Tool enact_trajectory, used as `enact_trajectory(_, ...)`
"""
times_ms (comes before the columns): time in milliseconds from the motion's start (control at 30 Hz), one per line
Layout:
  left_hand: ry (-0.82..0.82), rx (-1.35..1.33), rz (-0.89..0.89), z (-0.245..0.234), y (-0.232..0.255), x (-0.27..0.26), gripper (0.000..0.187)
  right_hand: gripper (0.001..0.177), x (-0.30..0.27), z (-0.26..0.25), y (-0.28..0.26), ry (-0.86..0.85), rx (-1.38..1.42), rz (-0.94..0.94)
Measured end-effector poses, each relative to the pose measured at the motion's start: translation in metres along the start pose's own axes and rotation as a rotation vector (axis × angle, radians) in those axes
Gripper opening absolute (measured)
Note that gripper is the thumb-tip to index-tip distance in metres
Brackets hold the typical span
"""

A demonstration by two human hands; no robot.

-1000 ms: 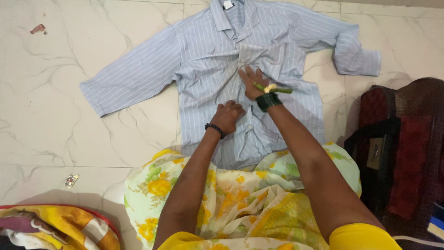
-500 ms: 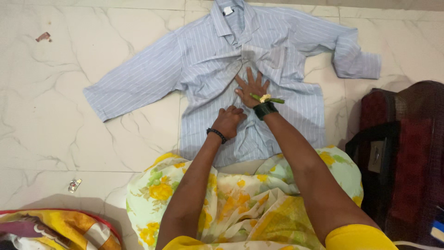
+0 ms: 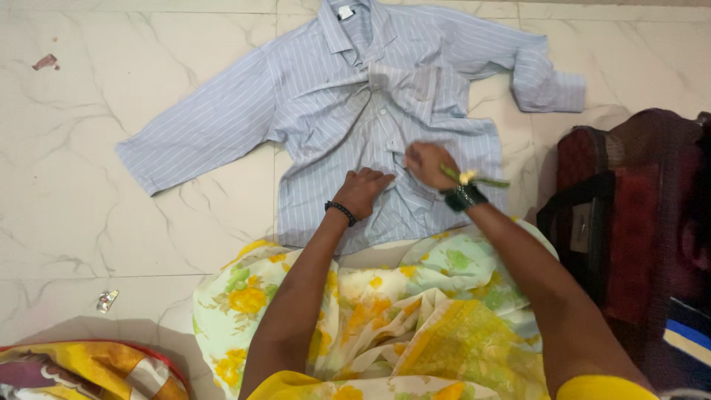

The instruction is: The person buttons a light blue striped shirt laid on the floor, then folds the sleeves and body into a compact rectangle. The folded shirt is placed aside, and the person picks up a maroon cloth from a nearby bag.

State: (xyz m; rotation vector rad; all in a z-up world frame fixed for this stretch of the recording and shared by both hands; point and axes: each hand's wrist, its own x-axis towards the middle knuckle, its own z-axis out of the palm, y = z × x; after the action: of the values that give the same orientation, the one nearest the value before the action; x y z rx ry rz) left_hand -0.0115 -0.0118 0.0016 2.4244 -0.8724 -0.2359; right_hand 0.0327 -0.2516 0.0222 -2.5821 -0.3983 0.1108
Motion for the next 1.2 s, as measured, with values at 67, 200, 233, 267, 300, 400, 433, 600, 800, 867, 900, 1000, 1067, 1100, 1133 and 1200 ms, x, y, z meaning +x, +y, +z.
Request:
enact_trajectory(67, 0.010, 0.013, 0.024, -0.003, 0.006, 0.000, 0.065, 0.039, -0.037, 0.001, -0.014, -0.004, 0.010, -0.051)
enact_trajectory(200, -0.134, 0.092, -0.001, 0.004, 0.011, -0.005, 0.031, 0.063, -0.065, 0.009, -0.019, -0.103, -0.167, 0.009)
enact_trajectory(233, -0.137, 0.097, -0.025, 0.009, 0.011, -0.007, 0.028, 0.052, -0.066, 0.012, -0.016, -0.162, -0.187, 0.060)
enact_trajectory(267, -0.140, 0.106, -0.048, 0.014, 0.007, -0.010, 0.026, 0.041, -0.065, 0.016, -0.013, -0.217, -0.206, 0.110)
enact_trajectory(300, -0.143, 0.114, -0.071, 0.018, 0.003, -0.012, 0.024, 0.033, -0.063, 0.018, -0.009, -0.174, -0.249, 0.132)
enact_trajectory(400, 0.009, 0.040, -0.016, 0.026, -0.016, -0.017, 0.047, 0.021, -0.061, 0.020, 0.002, 0.027, -0.399, 0.136)
enact_trajectory(433, 0.036, 0.007, -0.017, 0.029, -0.021, -0.017, 0.045, 0.020, -0.060, 0.019, 0.005, 0.138, -0.461, 0.094)
enact_trajectory(600, 0.077, -0.140, -0.009, 0.042, -0.038, -0.010, 0.043, 0.021, -0.066, 0.029, -0.010, 0.180, -0.189, -0.183)
enact_trajectory(800, 0.073, -0.447, 0.035, 0.040, -0.047, -0.008, 0.069, 0.046, -0.073, 0.056, -0.041, -0.173, 0.204, -0.074)
enact_trajectory(867, -0.002, -0.460, -0.065, 0.039, -0.048, -0.011, 0.063, 0.038, -0.074, 0.054, -0.038, -0.285, 0.313, -0.038)
enact_trajectory(900, -0.039, -0.465, -0.114, 0.038, -0.047, -0.011, 0.060, 0.034, -0.074, 0.050, -0.033, -0.465, 0.336, 0.038)
enact_trajectory(1000, 0.131, -0.424, 0.177, 0.032, -0.041, -0.010, 0.054, 0.028, -0.068, 0.036, -0.017, -0.603, 0.273, 0.079)
enact_trajectory(1067, 0.169, -0.382, 0.184, 0.025, -0.033, -0.012, 0.049, 0.023, -0.064, 0.035, -0.013, -0.152, 0.072, -0.141)
enact_trajectory(1100, 0.187, -0.362, 0.187, 0.020, -0.027, -0.013, 0.046, 0.025, -0.063, 0.033, -0.009, -0.063, 0.063, -0.085)
enact_trajectory(1133, 0.182, -0.312, 0.170, 0.014, -0.021, -0.013, 0.043, 0.028, -0.061, 0.031, -0.007, 0.028, 0.053, -0.031)
enact_trajectory(1200, 0.172, -0.211, 0.133, 0.004, -0.006, -0.016, 0.038, 0.035, -0.062, 0.031, -0.006, 0.145, 0.005, -0.010)
